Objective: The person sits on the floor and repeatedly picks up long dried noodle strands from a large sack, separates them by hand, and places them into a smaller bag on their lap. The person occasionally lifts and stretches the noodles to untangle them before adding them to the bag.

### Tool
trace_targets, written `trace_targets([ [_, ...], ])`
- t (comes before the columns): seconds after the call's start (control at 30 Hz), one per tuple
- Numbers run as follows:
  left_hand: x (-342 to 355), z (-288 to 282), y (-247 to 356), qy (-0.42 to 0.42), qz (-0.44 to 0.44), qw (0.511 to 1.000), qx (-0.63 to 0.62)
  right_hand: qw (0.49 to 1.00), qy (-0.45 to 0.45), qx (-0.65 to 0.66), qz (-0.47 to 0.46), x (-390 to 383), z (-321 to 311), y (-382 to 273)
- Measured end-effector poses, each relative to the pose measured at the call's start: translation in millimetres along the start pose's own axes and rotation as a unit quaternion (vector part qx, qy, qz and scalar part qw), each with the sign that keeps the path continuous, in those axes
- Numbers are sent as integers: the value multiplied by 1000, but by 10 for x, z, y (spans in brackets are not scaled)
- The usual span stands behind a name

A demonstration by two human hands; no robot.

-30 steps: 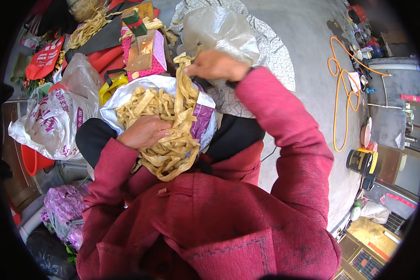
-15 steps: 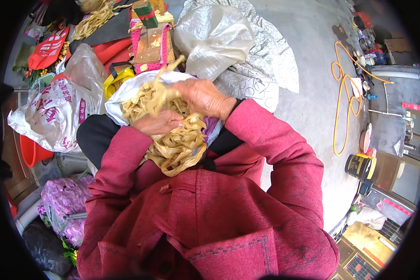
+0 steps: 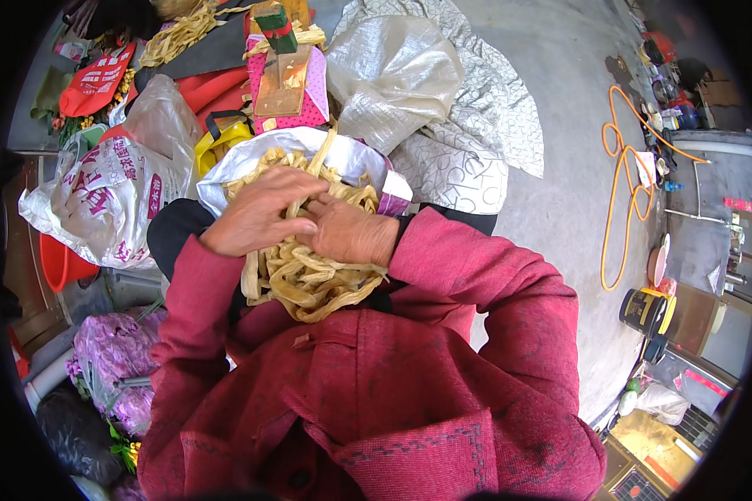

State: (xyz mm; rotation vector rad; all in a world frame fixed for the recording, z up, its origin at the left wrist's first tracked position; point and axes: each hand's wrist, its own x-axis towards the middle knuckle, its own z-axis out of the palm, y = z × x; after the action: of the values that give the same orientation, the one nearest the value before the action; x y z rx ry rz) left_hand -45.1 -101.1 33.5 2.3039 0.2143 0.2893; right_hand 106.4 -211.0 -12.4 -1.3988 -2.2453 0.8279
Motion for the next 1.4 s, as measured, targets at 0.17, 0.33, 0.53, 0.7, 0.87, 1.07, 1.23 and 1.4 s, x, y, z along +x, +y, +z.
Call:
trace_targets([
  [0.17,-57,388,-197,-169,-233,957,33,983,-165,75,12,-77,-634,422],
  [0.33,-75,445,-262,-161,-144,976,20,964,-7,-28,266,111,-765,844],
  [0.53,-48,492,-275,-237,-156,958,48,973,-35,18,228,160,-673,918],
  [0.7,-138,575,-283,-180,-175,968,24,966,84,-12,246,-475,-1022,563],
  [0.87,-119,579,-249,-88,-150,985,7,941,145,-81,296,-401,-839,603],
  [1.07,-165,298,-158,204,-140,968,47,915,-2,-230,333,12,-591,1042],
  [1.23,-356,-121,-479,221,-237,903,282,917,29,-205,341,-77,-592,1090],
  [1.4,-274,-206,-840,13,-314,909,275,910,-3,-199,365,-30,-681,1137],
])
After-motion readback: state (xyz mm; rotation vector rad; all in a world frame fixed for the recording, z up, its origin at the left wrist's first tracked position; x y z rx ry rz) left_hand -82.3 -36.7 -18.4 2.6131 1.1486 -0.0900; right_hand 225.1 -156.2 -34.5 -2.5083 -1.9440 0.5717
